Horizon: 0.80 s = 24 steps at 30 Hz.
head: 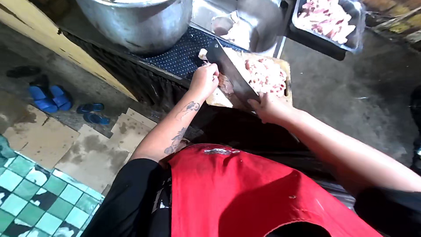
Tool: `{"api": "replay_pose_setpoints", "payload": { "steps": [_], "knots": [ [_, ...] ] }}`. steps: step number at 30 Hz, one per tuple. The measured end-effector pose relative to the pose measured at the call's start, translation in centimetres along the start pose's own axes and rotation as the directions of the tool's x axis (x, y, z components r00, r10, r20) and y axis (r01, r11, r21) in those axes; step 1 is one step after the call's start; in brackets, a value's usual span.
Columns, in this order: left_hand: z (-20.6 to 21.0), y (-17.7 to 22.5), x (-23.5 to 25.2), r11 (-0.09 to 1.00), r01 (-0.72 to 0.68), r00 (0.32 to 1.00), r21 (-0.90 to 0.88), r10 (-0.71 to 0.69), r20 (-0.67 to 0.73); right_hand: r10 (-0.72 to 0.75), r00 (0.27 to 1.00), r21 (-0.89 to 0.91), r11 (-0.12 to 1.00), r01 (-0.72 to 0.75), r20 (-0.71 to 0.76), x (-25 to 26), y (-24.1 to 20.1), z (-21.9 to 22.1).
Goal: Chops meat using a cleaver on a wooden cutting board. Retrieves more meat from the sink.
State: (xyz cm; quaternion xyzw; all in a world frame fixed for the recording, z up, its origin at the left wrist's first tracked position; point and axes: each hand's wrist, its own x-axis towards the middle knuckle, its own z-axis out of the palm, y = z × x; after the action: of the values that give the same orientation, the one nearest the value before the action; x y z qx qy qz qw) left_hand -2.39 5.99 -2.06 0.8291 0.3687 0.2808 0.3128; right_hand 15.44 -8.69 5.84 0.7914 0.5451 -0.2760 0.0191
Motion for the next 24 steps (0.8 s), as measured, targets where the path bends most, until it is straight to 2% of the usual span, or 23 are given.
{"api": "replay_pose_setpoints", "payload": {
  "steps": [4,7,10,12,14,17,19,21,24],
  "knots": [
    [2.3,2.0,-1.9,0.988,-0.136,0.984,-0.066,0.142,0.103,-0.047,0.998,0.021,0.999,0.047,-0.039,3.8,-4.4,-0.6],
    [2.2,3.3,-2.1,0.998,-0.061,0.988,0.008,0.06,0.144,-0.093,0.995,0.009,0.996,0.093,-0.03,5.6,-4.6,-1.0],
    [0.9,2.1,-1.5,1.0,-0.024,1.0,-0.02,0.024,0.019,-0.057,0.998,0.133,0.99,0.055,0.01,4.1,-1.7,-1.1],
    [-0.6,1.4,-1.2,0.994,0.042,0.998,-0.102,-0.047,-0.046,-0.052,0.998,0.234,0.971,0.04,0.044,3.3,1.6,-1.1],
    [-2.3,1.0,-0.9,0.978,0.071,0.994,-0.196,-0.087,-0.073,-0.06,0.998,0.26,0.964,0.053,0.017,2.0,4.1,-1.2],
    [-4.3,1.8,-0.2,0.955,0.043,0.997,-0.295,-0.058,-0.042,-0.061,0.997,0.123,0.99,0.067,-0.051,-0.9,5.7,-1.2],
    [-5.0,3.1,0.2,0.941,0.023,0.999,-0.337,-0.014,0.029,-0.08,0.987,0.069,0.993,0.091,-0.14,-2.6,6.8,-0.1],
    [-4.9,4.2,0.5,0.915,0.0,0.995,-0.403,0.038,0.088,-0.082,0.974,0.105,0.989,0.106,-0.211,-4.0,8.3,1.2],
    [-3.3,4.6,1.0,0.911,-0.004,0.991,-0.412,0.059,0.12,0.03,0.986,0.274,0.962,0.016,-0.163,-6.8,8.7,0.7]
  ]
}}
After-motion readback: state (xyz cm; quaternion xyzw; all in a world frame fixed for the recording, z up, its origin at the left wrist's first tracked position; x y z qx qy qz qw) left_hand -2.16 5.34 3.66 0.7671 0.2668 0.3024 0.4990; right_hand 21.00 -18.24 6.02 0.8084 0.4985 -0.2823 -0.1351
